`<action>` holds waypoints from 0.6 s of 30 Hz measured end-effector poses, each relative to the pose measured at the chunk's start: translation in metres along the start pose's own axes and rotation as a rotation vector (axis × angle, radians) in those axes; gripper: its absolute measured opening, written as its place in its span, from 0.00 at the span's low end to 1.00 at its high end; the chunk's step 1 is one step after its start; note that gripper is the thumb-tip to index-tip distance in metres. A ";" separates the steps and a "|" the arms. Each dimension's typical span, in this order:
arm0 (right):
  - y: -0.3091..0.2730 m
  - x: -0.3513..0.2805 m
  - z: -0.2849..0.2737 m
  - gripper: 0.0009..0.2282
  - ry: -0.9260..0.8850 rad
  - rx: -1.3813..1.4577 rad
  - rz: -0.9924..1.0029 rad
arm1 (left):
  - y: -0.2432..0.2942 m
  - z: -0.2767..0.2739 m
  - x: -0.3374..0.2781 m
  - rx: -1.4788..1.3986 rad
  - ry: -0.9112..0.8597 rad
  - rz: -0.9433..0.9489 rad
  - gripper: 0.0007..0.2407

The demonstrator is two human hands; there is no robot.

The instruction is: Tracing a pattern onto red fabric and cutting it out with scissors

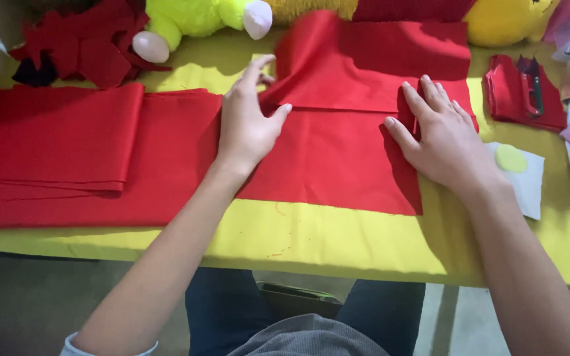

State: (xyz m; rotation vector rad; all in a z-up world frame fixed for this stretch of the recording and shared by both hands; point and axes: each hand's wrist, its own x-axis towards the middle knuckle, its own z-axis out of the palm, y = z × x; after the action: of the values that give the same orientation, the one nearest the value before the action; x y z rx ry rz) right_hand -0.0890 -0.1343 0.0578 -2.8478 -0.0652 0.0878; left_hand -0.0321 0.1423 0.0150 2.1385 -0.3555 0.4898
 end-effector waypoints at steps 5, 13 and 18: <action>0.008 0.007 -0.003 0.32 -0.023 -0.003 0.001 | -0.002 -0.013 0.005 -0.119 -0.020 -0.247 0.32; 0.035 -0.009 -0.020 0.08 0.527 -0.118 -0.290 | 0.013 -0.011 0.000 0.016 0.012 -0.031 0.26; 0.022 -0.045 -0.052 0.15 0.211 -0.064 0.119 | 0.038 -0.010 -0.003 0.188 0.088 0.537 0.08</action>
State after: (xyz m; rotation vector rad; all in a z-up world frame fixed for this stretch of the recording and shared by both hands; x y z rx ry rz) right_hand -0.1295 -0.1726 0.1032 -2.9042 0.1481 -0.1937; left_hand -0.0529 0.1292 0.0451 2.1812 -0.8718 0.9496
